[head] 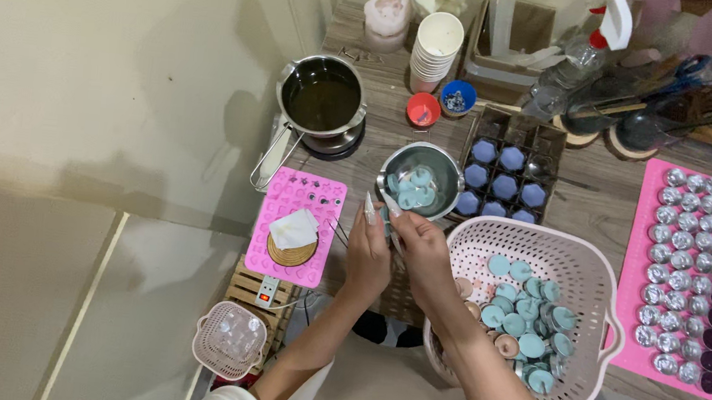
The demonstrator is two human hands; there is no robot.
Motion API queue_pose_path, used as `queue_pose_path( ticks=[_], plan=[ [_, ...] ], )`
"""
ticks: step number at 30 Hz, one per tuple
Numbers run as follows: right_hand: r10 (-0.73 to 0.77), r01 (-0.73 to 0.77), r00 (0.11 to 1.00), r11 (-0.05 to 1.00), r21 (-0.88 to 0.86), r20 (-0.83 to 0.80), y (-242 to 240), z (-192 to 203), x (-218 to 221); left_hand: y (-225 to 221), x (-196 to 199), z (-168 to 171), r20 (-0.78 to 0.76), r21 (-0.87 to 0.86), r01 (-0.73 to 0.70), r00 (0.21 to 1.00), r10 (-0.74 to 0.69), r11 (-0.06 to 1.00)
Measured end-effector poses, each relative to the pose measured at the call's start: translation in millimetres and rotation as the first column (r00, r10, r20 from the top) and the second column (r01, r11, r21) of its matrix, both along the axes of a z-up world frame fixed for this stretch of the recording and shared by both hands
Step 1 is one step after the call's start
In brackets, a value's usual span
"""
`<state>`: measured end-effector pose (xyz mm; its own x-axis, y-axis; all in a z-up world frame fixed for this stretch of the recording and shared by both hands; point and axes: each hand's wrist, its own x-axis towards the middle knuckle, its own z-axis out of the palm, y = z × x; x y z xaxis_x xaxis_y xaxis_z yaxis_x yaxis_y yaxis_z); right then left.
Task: The person takes tea light candles from a basket, fits them into silver tins, and places the completed candles into a grid-style organizer.
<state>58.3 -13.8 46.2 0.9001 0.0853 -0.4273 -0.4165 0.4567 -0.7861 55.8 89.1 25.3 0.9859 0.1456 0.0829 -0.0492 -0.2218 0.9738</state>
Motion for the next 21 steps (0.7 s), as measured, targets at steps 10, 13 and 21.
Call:
queue_pose_path(
  ticks=[10,13,21],
  plan=[
    [0.055,-0.039,0.993,0.988,0.151,-0.102,-8,4,3,8,4,-13,-0.047,-0.079,0.071,0.996,-0.074,0.994],
    [0.078,-0.066,0.994,0.985,0.158,-0.076,-8,15,5,10,6,-15,0.009,-0.116,0.085,0.996,-0.085,0.990],
    [0.112,-0.121,0.991,0.985,-0.121,-0.075,-7,53,1,18,13,-7,-0.021,-0.062,0.178,0.983,-0.180,0.982]
  ],
)
